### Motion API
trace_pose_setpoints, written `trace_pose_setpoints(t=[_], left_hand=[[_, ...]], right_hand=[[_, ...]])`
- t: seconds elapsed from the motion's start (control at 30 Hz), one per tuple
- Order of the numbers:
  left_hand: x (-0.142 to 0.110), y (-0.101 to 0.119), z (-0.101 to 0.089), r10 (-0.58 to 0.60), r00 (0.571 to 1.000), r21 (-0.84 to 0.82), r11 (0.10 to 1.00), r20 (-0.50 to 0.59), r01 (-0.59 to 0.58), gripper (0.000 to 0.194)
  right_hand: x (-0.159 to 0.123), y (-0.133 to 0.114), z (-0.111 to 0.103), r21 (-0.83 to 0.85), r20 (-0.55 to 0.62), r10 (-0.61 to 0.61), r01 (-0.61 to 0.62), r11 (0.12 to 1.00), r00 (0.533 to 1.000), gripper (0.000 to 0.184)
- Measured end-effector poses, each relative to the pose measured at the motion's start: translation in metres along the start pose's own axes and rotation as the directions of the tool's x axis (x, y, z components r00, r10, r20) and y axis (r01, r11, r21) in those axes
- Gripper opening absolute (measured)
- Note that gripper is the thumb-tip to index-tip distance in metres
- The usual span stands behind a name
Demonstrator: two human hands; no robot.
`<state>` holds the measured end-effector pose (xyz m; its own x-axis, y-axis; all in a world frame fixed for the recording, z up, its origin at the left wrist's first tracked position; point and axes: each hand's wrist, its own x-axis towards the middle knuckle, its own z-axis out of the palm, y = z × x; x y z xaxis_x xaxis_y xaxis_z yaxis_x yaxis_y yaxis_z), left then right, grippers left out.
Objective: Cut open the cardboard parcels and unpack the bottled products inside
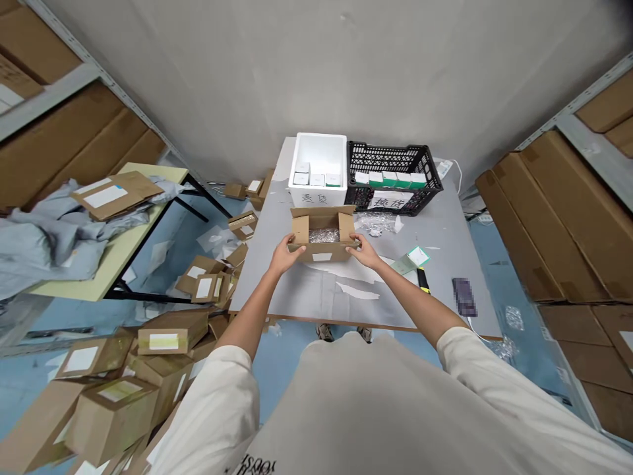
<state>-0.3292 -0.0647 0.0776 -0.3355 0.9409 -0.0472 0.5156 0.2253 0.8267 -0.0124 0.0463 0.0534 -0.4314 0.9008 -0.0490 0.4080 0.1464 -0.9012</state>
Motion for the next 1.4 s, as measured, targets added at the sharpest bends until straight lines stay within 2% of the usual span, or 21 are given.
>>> trace_pose_setpoints(t=[0.17, 0.3, 0.4, 0.47, 0.63, 0.8, 0.97, 1.07, 1.13, 1.23, 1.3, 1.4], left_hand=[[0.015, -0.032, -0.026, -0.076, 0.994, -0.019, 0.997, -0.082, 0.074, 0.075], [0.012, -0.034, -0.036, -0.052, 0.993, 0.071, 0.996, -0.11, 0.06, 0.083], [0.007, -0.021, -0.039, 0.074, 0.991, 0.214, 0.976, -0.112, -0.049, 0.082], [0.006, -0.009, -0.038, 0.157, 0.985, 0.304, 0.944, -0.065, -0.13, 0.076], [0.01, 0.032, -0.018, 0.358, 0.931, 0.417, 0.838, 0.067, -0.352, 0.065], [0.013, 0.083, 0.031, 0.491, 0.852, 0.369, 0.769, 0.182, -0.522, 0.054], [0.006, 0.128, 0.102, 0.529, 0.772, 0.251, 0.741, 0.351, -0.622, 0.051], [-0.003, 0.15, 0.152, 0.531, 0.72, 0.162, 0.743, 0.446, -0.649, 0.049], [-0.01, 0.164, 0.186, 0.509, 0.709, 0.138, 0.757, 0.488, -0.638, 0.048], [-0.022, 0.182, 0.234, 0.48, 0.685, 0.105, 0.773, 0.548, -0.625, 0.048], [-0.03, 0.191, 0.261, 0.464, 0.677, 0.087, 0.786, 0.571, -0.612, 0.051], [-0.04, 0.198, 0.289, 0.388, 0.734, 0.146, 0.825, 0.558, -0.547, 0.075]], right_hand=[[0.036, -0.01, 0.044, 0.067, 0.057, 0.019, -0.023, 0.998, 0.998, 0.056], [0.044, -0.012, 0.057, 0.038, 0.063, 0.027, -0.029, 0.999, 0.998, 0.053], [0.043, -0.014, 0.052, -0.015, 0.058, -0.013, 0.014, 1.0, 0.998, 0.049], [0.039, -0.015, 0.043, -0.038, 0.067, -0.031, 0.034, 0.999, 0.997, 0.051], [0.02, -0.012, 0.007, -0.08, 0.075, -0.023, 0.029, 0.996, 0.997, 0.06], [-0.012, -0.001, -0.056, -0.126, -0.053, -0.052, 0.045, 0.991, 0.997, 0.049], [-0.047, 0.024, -0.139, -0.175, -0.243, -0.128, 0.086, 0.981, 0.962, 0.037], [-0.064, 0.048, -0.184, -0.244, -0.383, -0.097, 0.001, 0.97, 0.919, 0.035], [-0.074, 0.066, -0.205, -0.274, -0.449, -0.022, -0.114, 0.955, 0.893, 0.036], [-0.085, 0.092, -0.219, -0.228, -0.469, 0.138, -0.271, 0.935, 0.872, 0.038], [-0.09, 0.103, -0.219, -0.141, -0.432, 0.213, -0.299, 0.944, 0.877, 0.034], [-0.095, 0.111, -0.21, 0.068, -0.308, 0.262, -0.253, 0.965, 0.915, 0.03]])
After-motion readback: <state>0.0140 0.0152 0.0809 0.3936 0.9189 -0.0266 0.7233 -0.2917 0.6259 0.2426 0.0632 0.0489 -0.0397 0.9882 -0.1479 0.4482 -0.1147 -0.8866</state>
